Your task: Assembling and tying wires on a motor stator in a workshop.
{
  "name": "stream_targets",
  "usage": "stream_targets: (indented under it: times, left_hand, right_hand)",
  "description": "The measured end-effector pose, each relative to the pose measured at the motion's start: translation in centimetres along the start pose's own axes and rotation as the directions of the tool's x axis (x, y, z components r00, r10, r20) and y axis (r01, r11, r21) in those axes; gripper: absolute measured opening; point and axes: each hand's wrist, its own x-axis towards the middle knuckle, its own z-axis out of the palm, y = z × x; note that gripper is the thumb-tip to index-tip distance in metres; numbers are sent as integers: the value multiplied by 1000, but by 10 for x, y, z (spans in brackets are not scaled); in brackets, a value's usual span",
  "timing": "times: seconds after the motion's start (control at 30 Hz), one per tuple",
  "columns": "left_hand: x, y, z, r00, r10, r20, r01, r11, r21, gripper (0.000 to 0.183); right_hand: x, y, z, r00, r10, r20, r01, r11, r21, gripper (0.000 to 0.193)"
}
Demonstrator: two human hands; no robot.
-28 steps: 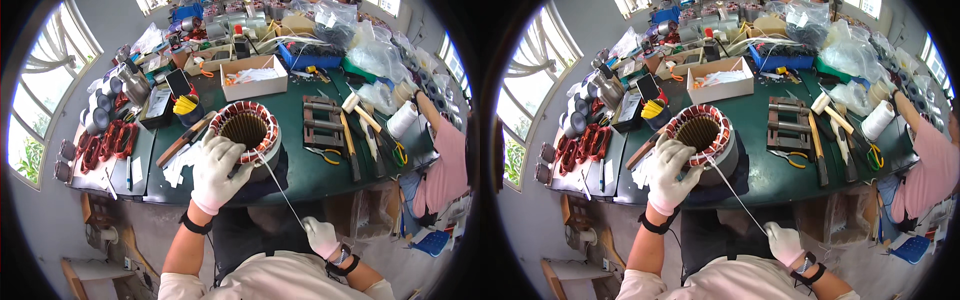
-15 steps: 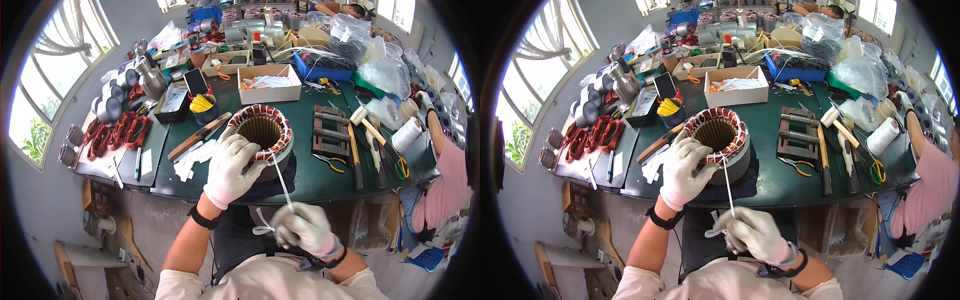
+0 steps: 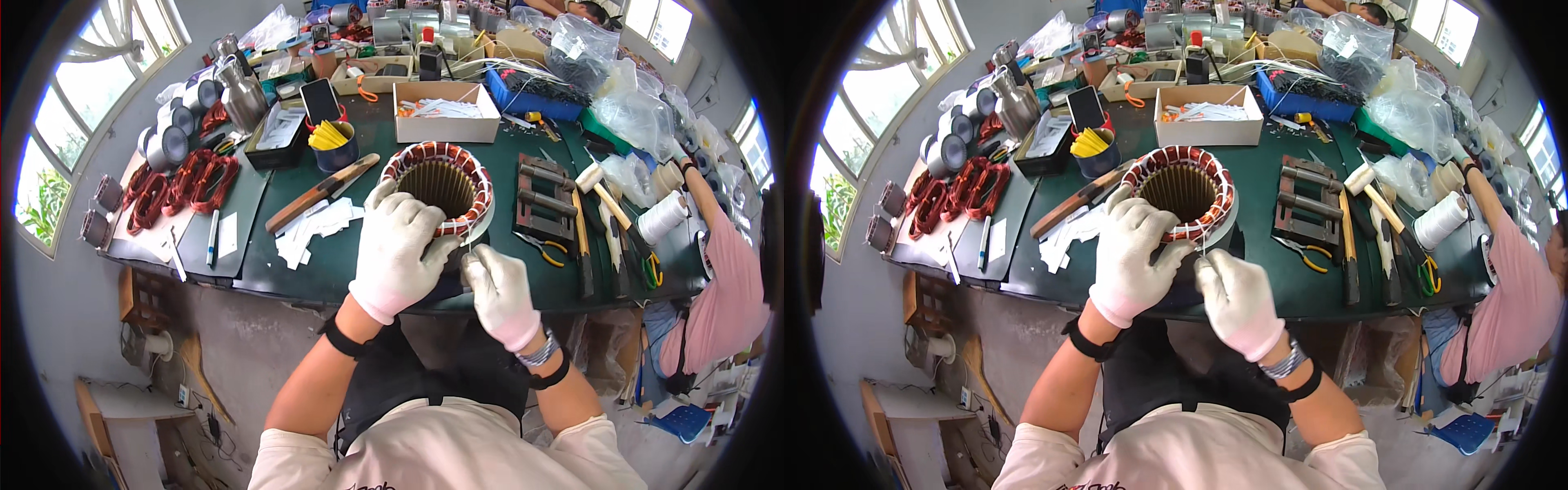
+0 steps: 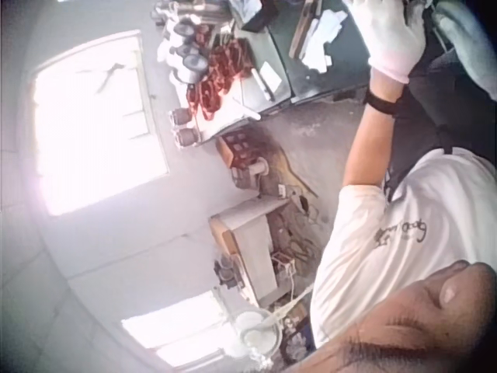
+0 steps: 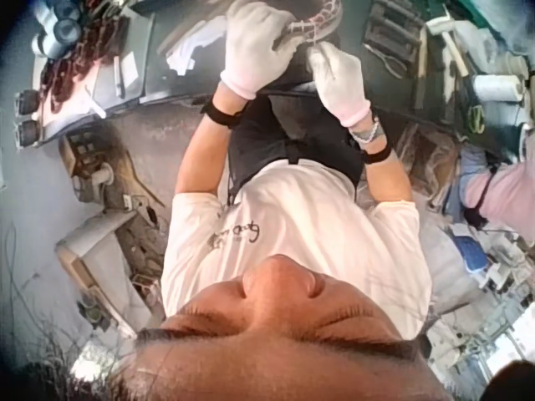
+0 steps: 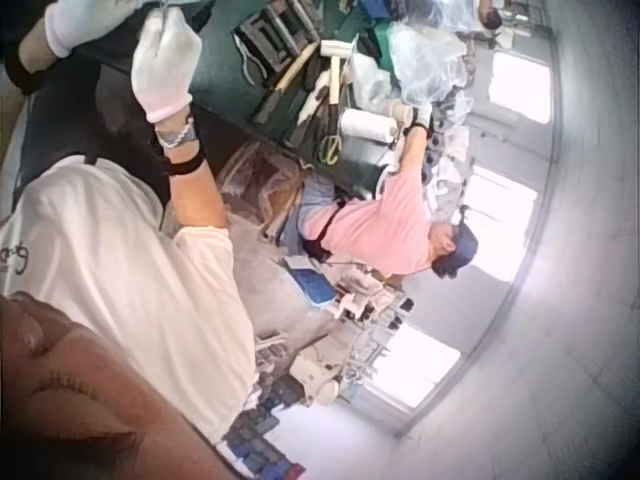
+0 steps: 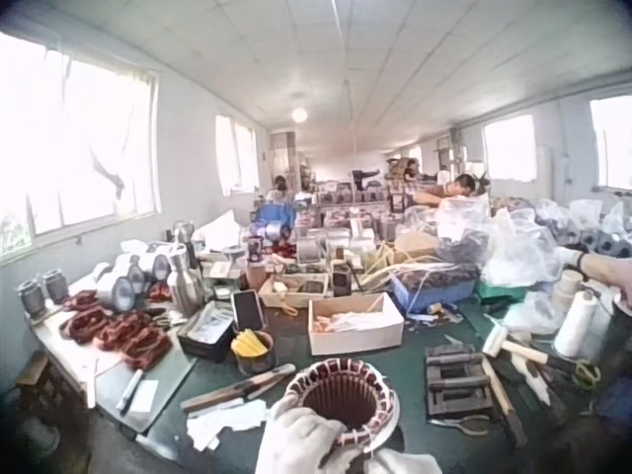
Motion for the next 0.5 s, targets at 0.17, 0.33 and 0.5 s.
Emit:
stream_targets:
  times: [0.17,0.33,0.5]
  left_hand:
    - [-10,-11,-9,999,31,24,-30,998,-48,34]
    - [3,-19,-17,994,32,108,-22,996,-92,35]
    - [20,-6,-32,967,-193,163,226,950,-217,34]
  right_hand:
    - [-10,-13,28,998,-56,-5,56,997,46,21]
    - [-15,-7,0,996,-85,20,86,994,-73,13]
    - [-90,16,-62,996,82,22,-85,987,134,43]
